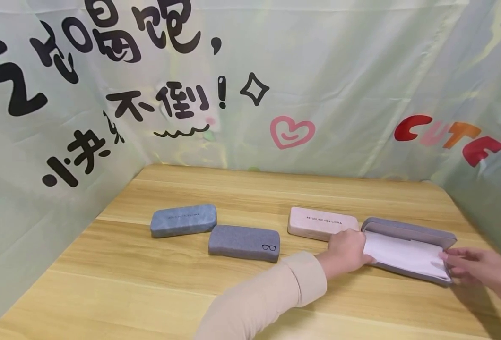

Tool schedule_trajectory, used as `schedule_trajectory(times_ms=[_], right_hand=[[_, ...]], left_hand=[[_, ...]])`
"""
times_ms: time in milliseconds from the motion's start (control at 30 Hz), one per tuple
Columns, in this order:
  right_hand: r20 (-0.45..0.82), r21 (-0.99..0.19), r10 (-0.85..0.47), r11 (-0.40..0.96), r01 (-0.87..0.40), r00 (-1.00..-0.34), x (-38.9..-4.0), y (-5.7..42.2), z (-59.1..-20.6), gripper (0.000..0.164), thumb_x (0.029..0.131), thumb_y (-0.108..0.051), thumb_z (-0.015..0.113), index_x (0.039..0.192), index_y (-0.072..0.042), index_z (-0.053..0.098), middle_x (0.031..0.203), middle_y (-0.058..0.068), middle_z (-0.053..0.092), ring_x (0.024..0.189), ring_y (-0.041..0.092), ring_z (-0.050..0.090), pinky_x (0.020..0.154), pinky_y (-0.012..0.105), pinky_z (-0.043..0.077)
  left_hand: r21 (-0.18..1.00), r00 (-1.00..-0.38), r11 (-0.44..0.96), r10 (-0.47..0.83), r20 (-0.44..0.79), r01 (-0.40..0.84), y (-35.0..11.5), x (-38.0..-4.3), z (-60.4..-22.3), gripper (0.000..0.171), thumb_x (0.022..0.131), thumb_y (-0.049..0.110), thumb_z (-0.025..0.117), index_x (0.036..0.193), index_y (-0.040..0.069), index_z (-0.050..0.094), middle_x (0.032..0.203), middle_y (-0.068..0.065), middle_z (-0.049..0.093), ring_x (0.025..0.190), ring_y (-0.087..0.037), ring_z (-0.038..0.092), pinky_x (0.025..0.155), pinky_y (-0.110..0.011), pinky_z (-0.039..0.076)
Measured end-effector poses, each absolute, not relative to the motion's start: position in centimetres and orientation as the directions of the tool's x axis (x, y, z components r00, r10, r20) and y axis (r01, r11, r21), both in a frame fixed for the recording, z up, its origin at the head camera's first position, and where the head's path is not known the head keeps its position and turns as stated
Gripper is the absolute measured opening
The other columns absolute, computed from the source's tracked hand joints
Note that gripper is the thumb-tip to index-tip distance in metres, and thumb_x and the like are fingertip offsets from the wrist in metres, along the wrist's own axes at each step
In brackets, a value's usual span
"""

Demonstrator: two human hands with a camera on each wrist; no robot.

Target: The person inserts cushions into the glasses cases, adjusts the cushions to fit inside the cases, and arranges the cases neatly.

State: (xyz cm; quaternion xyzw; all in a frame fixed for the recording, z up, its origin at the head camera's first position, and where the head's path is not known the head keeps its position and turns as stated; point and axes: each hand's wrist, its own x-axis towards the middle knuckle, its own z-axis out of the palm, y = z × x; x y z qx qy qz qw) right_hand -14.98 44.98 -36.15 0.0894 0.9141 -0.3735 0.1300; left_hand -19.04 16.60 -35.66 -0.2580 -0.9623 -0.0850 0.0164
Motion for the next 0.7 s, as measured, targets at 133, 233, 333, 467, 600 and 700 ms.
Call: schedule_trajectory(times_ms=[133, 233, 333, 467, 600, 700], right_hand=[[-0.331, -0.663, -0.022, 0.716, 0.216, -0.943, -15.1, 45.0, -35.3, 0.078, 0.1, -0.039, 0.033, 0.13, 0.03, 0.01, 0.107, 0.02, 0.059, 0.076, -0.011, 0.051, 0.071, 0.024, 0.052], [-0.331, -0.671, -0.037, 0.712, 0.208, -0.943, -15.2, 44.9, -35.1, 0.074, 0.101, -0.04, 0.025, 0.13, 0.027, 0.014, 0.102, 0.007, 0.058, 0.077, -0.011, 0.051, 0.071, 0.023, 0.052], [-0.298, -0.679, -0.046, 0.712, 0.177, -0.954, -15.2, 44.8, -35.2, 0.07, 0.101, -0.039, 0.019, 0.124, 0.027, 0.024, 0.101, -0.001, 0.056, 0.078, -0.011, 0.051, 0.07, 0.023, 0.051], [-0.268, -0.695, -0.055, 0.703, 0.153, -0.962, -15.3, 44.7, -35.4, 0.072, 0.101, -0.038, 0.015, 0.124, 0.03, 0.02, 0.104, 0.015, 0.058, 0.078, -0.013, 0.05, 0.069, 0.021, 0.051], [-0.278, -0.706, -0.035, 0.685, 0.18, -0.96, -15.6, 44.3, -35.4, 0.078, 0.1, -0.04, 0.015, 0.126, 0.033, 0.011, 0.108, 0.04, 0.051, 0.076, -0.015, 0.049, 0.069, 0.019, 0.05], [-0.284, -0.704, -0.025, 0.684, 0.191, -0.959, -15.7, 43.9, -35.3, 0.081, 0.1, -0.042, 0.014, 0.126, 0.034, 0.007, 0.116, 0.049, 0.041, 0.075, -0.016, 0.047, 0.069, 0.019, 0.051]], left_hand=[[0.21, -0.863, 0.84, 0.504, 0.042, 0.501, 16.1, -19.0, -35.8, 0.036, 0.07, 0.054, 0.073, 0.072, 0.021, 0.059, 0.074, 0.013, 0.062, 0.057, -0.001, 0.048, 0.046, -0.018, 0.037], [0.249, -0.862, 0.833, 0.506, 0.019, 0.494, 15.8, -19.1, -36.0, 0.035, 0.069, 0.052, 0.075, 0.073, 0.021, 0.06, 0.072, 0.012, 0.061, 0.056, -0.001, 0.046, 0.048, -0.017, 0.037], [0.274, -0.864, 0.829, 0.504, 0.011, 0.487, 15.8, -19.1, -36.1, 0.035, 0.067, 0.052, 0.076, 0.075, 0.021, 0.061, 0.074, 0.012, 0.063, 0.057, 0.0, 0.046, 0.05, -0.016, 0.039], [0.282, -0.861, 0.824, 0.509, 0.014, 0.492, 15.9, -19.2, -36.4, 0.035, 0.067, 0.051, 0.077, 0.074, 0.021, 0.062, 0.074, 0.012, 0.064, 0.058, 0.0, 0.046, 0.052, -0.016, 0.04], [0.284, -0.858, 0.821, 0.513, 0.015, 0.496, 16.1, -19.4, -36.5, 0.035, 0.066, 0.05, 0.078, 0.071, 0.02, 0.06, 0.073, 0.012, 0.063, 0.059, 0.0, 0.046, 0.053, -0.015, 0.04], [0.291, -0.856, 0.817, 0.516, 0.018, 0.498, 16.1, -19.5, -36.6, 0.036, 0.065, 0.05, 0.079, 0.072, 0.019, 0.061, 0.072, 0.011, 0.063, 0.059, 0.0, 0.047, 0.053, -0.015, 0.04]])
